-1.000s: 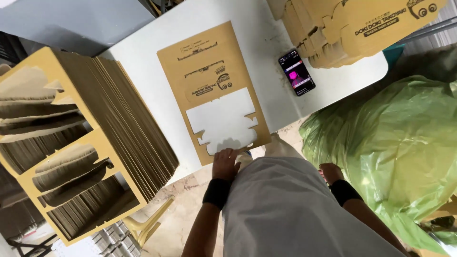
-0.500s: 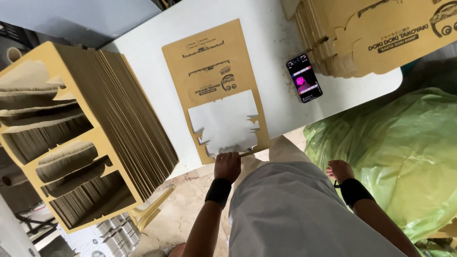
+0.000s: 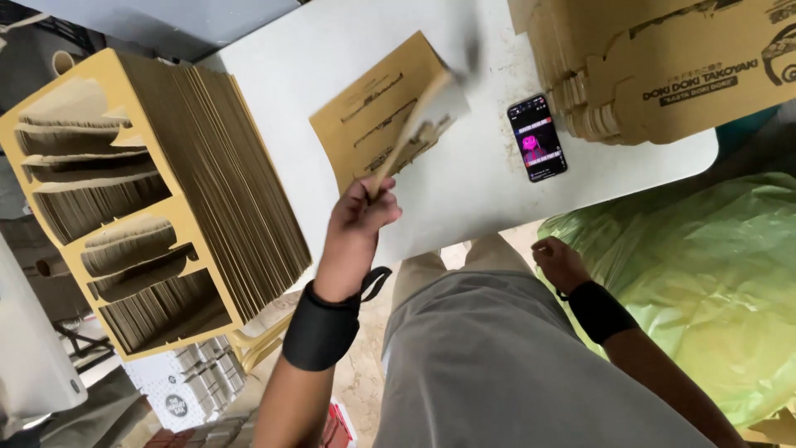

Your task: The person is stripping waste material from pre-cut cardboard sheets and folding them to prepare for box assembly.

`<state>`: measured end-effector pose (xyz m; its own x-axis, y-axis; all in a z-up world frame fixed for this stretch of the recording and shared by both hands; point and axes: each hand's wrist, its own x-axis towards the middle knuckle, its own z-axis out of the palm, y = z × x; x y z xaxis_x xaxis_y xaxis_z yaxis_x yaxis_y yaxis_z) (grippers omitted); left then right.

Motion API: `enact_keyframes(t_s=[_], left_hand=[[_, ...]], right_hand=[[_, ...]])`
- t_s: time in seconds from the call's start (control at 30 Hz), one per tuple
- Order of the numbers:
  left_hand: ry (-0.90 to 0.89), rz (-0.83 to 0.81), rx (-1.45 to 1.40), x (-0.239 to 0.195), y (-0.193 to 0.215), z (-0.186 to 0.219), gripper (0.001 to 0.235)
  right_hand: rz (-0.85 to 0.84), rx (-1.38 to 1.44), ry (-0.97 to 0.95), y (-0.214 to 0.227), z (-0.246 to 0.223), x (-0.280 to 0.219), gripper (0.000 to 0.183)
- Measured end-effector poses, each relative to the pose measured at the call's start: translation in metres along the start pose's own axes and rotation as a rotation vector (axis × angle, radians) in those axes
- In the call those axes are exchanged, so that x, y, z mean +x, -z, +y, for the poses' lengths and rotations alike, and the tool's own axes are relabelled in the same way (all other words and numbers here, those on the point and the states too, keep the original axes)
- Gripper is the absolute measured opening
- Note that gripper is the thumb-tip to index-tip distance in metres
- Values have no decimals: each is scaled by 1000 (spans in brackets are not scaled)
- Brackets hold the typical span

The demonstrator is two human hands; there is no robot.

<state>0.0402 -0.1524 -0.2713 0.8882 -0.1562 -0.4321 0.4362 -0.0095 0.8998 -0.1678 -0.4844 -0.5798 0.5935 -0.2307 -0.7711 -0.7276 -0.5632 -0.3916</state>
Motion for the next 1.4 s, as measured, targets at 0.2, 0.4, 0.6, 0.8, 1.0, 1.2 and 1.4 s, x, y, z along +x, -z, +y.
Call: enact_keyframes(t_s=[0.2,0.4,0.6,0.8,1.0,1.2,1.4], left_hand=[[-74,-233,-306,-44,-36,120,48],[-215,-450,-515,-83,-26,179,63],[-314,-604,-271,-105,-14,206,81],[-256,-654,-481,-121,-17,221,98],[-269,-576,-671,-130,-26,236,109],[-350,-520,-892,-131,-20,238,112],[-397,-354,-1085,-101,-3,221,100]], right_hand=[[55,100,139,9,-108,-26,34],[-35,250,393,34,-205,-86,118],[239,248,794,13,-180,-72,69],[62,375,511,42,-231,-121,86],[251,311,722,9,-215,-66,55],[425,396,986,-11,-174,-14,30],[248,490,801,-1,-188,-35,48]])
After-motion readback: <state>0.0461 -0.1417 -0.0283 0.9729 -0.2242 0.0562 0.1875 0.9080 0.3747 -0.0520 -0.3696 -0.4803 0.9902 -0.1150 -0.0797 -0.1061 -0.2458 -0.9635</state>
